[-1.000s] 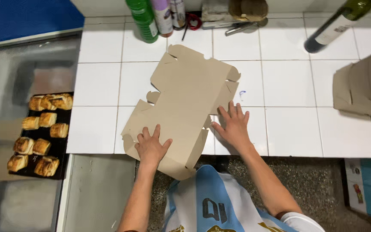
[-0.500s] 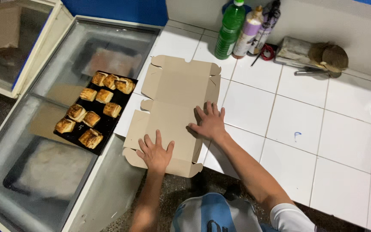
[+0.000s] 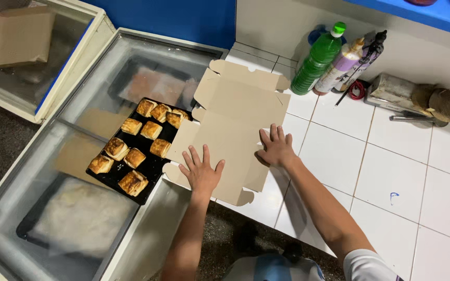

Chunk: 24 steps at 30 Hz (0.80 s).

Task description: The person assembles several flat cardboard boxes on a tiled counter. They fold the flaps and tuck the tabs to form the box shape, then stack the completed boxes. The person repeats this process for multiple boxes.

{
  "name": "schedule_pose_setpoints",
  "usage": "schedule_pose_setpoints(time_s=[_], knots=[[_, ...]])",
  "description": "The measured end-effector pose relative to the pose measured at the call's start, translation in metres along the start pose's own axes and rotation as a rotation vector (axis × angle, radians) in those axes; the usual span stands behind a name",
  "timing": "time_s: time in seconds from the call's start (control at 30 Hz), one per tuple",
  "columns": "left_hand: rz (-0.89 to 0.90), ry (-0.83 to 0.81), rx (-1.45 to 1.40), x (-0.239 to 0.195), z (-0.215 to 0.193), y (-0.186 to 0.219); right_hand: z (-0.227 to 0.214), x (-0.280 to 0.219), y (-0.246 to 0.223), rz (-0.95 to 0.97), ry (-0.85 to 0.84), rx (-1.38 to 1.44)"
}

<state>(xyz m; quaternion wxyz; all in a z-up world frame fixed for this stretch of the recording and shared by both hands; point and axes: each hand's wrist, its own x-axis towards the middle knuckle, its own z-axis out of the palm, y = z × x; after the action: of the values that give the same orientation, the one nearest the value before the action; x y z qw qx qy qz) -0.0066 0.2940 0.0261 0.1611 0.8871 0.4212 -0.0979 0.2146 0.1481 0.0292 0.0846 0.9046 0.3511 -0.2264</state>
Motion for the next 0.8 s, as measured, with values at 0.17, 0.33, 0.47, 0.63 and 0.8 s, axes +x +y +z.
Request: schedule_pose_setpoints(time_s=[0.17, 0.33, 0.47, 0.63, 0.8], knots=[[0.078, 0.048, 0.025, 0.026, -0.004, -0.006, -0.002, -0.027, -0.010, 0.000, 0.109, 0.085], [0.112, 0.073, 0.033, 0.032, -0.009, -0.006, -0.003, -0.029, -0.013, 0.020, 0.178, 0.116], [0.114, 0.096, 0.026, 0.029, -0.012, -0.006, 0.011, -0.016, -0.008, 0.027, 0.208, 0.096], [0.175, 0.182, 0.034, 0.025, -0.008, -0.006, 0.022, -0.025, 0.005, -0.017, 0.290, 0.198], [0.282, 0.329, 0.020, 0.011, -0.003, 0.005, 0.055, -0.075, 0.035, -0.114, 0.546, 0.363]])
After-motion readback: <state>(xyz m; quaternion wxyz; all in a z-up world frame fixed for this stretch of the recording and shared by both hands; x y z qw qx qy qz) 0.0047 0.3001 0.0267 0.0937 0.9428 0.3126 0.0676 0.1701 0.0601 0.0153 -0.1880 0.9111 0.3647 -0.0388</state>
